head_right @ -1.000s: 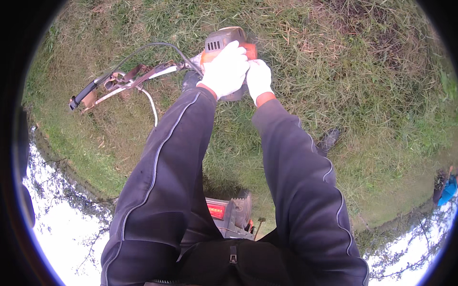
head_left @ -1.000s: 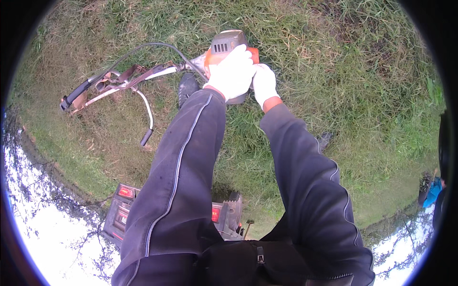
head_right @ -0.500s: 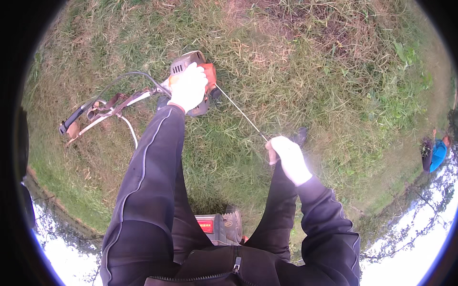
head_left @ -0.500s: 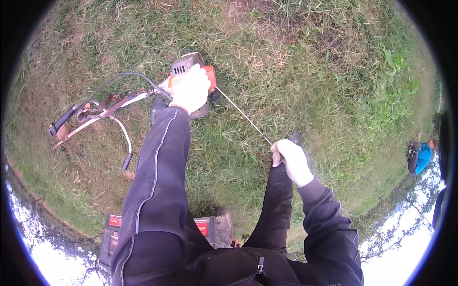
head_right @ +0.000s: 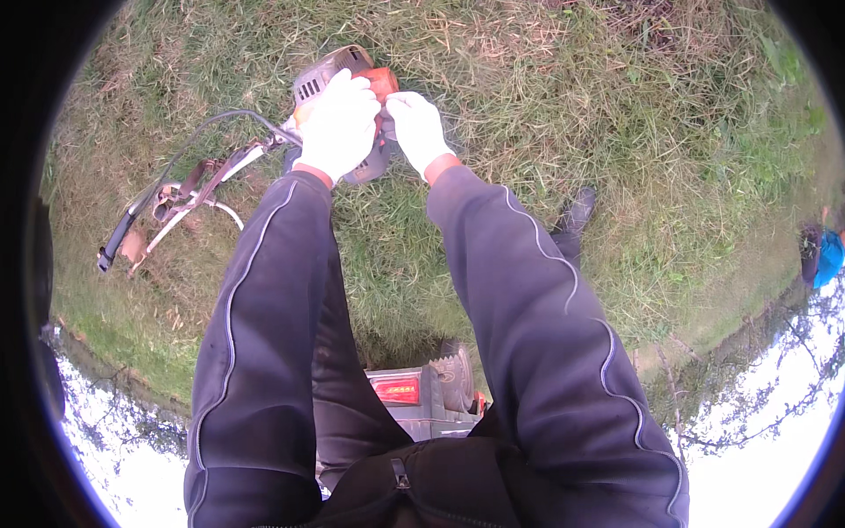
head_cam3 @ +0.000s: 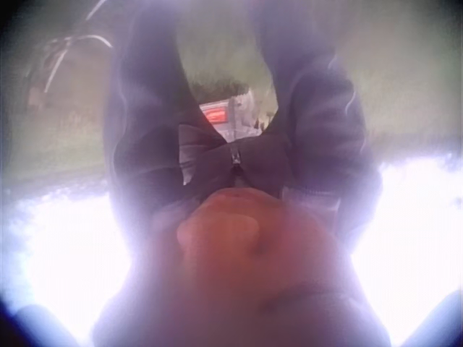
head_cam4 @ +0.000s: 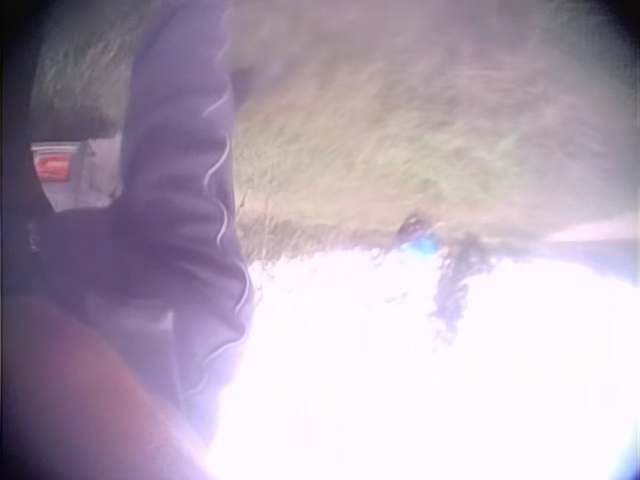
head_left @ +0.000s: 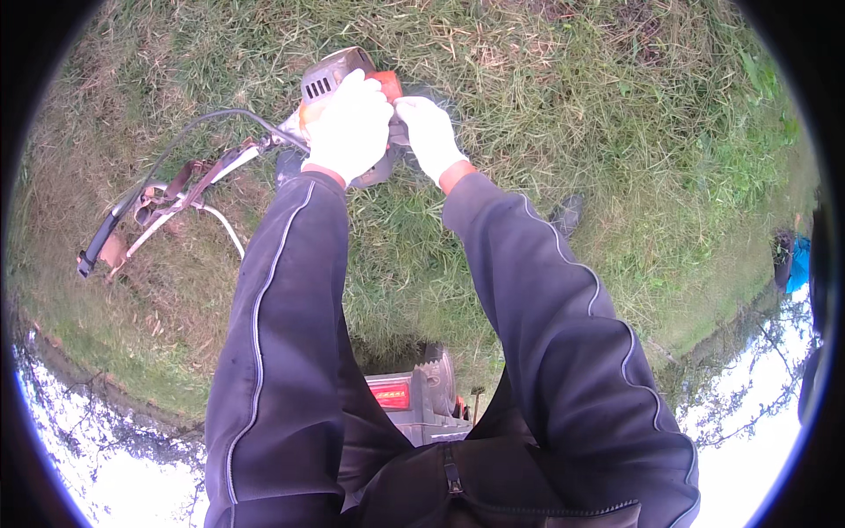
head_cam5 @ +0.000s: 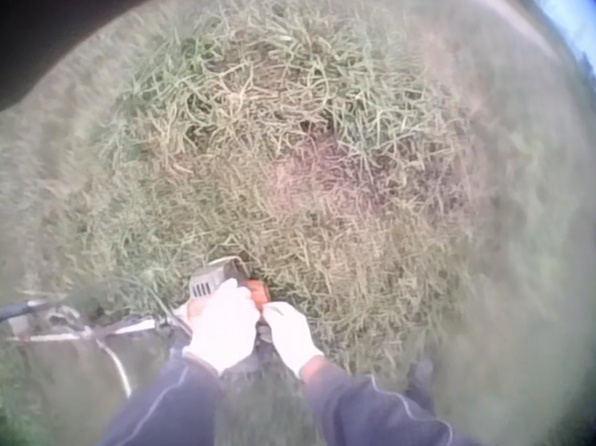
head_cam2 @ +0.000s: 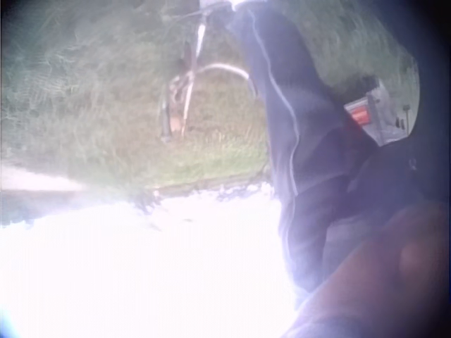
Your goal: The person retrieves a string trimmer and a fuel container from a trailer, pours fuel into the trimmer's tank, and attempts to start the engine by pulling the starter cord. The person also briefly handles a hoe.
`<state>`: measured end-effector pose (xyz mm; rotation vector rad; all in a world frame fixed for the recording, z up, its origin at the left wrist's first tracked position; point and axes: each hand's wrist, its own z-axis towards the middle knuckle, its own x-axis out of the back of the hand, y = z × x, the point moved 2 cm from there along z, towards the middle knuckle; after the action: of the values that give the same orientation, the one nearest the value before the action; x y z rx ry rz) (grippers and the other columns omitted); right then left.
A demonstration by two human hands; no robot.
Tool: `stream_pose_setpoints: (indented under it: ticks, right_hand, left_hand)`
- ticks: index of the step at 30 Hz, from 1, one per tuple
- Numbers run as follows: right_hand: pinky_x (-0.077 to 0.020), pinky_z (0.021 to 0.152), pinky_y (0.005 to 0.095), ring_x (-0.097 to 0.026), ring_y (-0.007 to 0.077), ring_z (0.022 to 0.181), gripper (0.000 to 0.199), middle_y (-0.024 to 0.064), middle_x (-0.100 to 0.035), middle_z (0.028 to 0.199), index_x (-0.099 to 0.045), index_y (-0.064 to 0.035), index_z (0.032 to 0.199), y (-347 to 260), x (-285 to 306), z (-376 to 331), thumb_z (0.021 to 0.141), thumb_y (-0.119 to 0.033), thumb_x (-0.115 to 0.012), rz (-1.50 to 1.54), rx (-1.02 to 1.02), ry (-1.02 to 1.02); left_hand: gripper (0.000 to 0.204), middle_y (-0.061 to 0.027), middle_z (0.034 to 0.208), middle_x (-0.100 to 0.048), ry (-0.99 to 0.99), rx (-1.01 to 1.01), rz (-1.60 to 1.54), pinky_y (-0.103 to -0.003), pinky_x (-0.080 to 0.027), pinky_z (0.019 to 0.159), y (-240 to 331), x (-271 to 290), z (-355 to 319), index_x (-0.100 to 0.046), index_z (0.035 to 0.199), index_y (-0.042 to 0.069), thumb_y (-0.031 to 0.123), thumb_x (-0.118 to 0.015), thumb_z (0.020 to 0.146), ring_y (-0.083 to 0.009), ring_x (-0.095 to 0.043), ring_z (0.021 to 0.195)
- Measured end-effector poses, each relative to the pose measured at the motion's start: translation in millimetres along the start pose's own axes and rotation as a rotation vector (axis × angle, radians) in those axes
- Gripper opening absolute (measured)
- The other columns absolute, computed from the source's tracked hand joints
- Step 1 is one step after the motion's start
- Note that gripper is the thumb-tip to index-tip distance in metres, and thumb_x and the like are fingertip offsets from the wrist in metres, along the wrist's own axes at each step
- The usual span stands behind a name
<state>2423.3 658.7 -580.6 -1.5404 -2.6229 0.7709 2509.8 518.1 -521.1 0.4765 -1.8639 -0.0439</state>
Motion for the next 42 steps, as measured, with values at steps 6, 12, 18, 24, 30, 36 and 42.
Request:
stream_pose_setpoints:
  ticks: [6, 12, 18, 24, 30, 36, 42]
  right_hand:
    - [-0.0637, 0.087, 0.0342, -0.078, 0.0212, 0.097, 0.042, 0.0117, -0.08, 0.12, -0.066, 0.0009, 0.146, 20.8, 16.5, -33.3, 0.105, -0.005, -0.069, 0.137, 0.151, 0.262]
    - [-0.061, 0.101, 0.0348, -0.08, 0.0225, 0.108, 0.056, 0.0144, -0.082, 0.119, -0.062, 0.0014, 0.152, 65.5, 18.7, -41.0, 0.096, 0.001, -0.063, -0.216, 0.278, 0.146]
    - [-0.0601, 0.103, 0.0344, -0.08, 0.0245, 0.109, 0.068, 0.0128, -0.084, 0.118, -0.057, -0.0054, 0.162, 60.7, -2.2, -49.7, 0.094, -0.003, -0.065, -0.295, 0.23, 0.146]
    - [-0.0611, 0.097, 0.0344, -0.08, 0.0238, 0.102, 0.07, 0.0114, -0.084, 0.113, -0.06, -0.0056, 0.159, 57.0, -2.2, -43.6, 0.09, -0.004, -0.069, -0.31, 0.186, 0.151]
    - [-0.0613, 0.096, 0.0354, -0.079, 0.0241, 0.098, 0.072, 0.0081, -0.081, 0.106, -0.061, -0.0056, 0.158, 64.5, 3.3, -42.3, 0.088, -0.004, -0.072, -0.255, 0.144, 0.127]
    - [-0.0621, 0.096, 0.0386, -0.078, 0.0243, 0.099, 0.067, 0.0098, -0.081, 0.107, -0.064, -0.0035, 0.154, 30.4, 3.0, -54.3, 0.091, -0.015, -0.083, -0.518, 0.141, 0.214]
    - [-0.0605, 0.105, 0.0437, -0.078, 0.0343, 0.116, 0.052, 0.0154, -0.078, 0.13, -0.069, -0.0131, 0.148, 25.0, -2.9, -38.2, 0.097, -0.016, -0.077, -0.693, 0.478, 0.208]
  left_hand:
    - [0.015, -0.0019, 0.103, -0.076, -0.106, -0.058, 0.151, -0.039, -0.05, 0.109, -1.2, 4.0, 1.6, -0.082, 0.097, 0.015, 0.022, -0.07, 0.091, -0.0242, -0.068, 0.116]
    - [0.013, -0.0021, 0.099, -0.074, 0.019, -0.133, 0.106, -0.039, -0.046, 0.109, 4.7, 11.0, 14.6, -0.08, 0.096, 0.016, 0.02, -0.068, 0.091, -0.0221, -0.067, 0.11]
    - [0.018, -0.008, 0.116, -0.077, 0.006, -0.082, -0.037, -0.052, -0.048, 0.124, 4.7, 17.8, 3.0, -0.078, 0.102, 0.008, 0.007, -0.07, 0.086, -0.0324, -0.069, 0.124]
    - [0.016, -0.0078, 0.114, -0.078, 0.02, -0.079, -0.034, -0.054, -0.046, 0.125, 3.1, 17.3, 1.2, -0.078, 0.102, 0.008, 0.008, -0.07, 0.088, -0.0338, -0.068, 0.128]
    - [0.016, -0.008, 0.115, -0.078, -0.016, -0.088, -0.041, -0.055, -0.046, 0.126, 6.9, 17.0, 5.4, -0.078, 0.103, 0.008, 0.008, -0.069, 0.089, -0.0339, -0.068, 0.13]
    - [0.014, -0.0052, 0.104, -0.076, 0.098, -0.116, 0.035, -0.043, -0.047, 0.107, -2.5, 13.1, -2.6, -0.08, 0.094, 0.013, 0.023, -0.07, 0.09, -0.0248, -0.066, 0.11]
    - [0.013, -0.0049, 0.102, -0.075, 0.122, -0.151, 0.088, -0.042, -0.048, 0.106, -0.9, 14.6, -0.4, -0.079, 0.094, 0.014, 0.023, -0.071, 0.089, -0.0237, -0.068, 0.11]
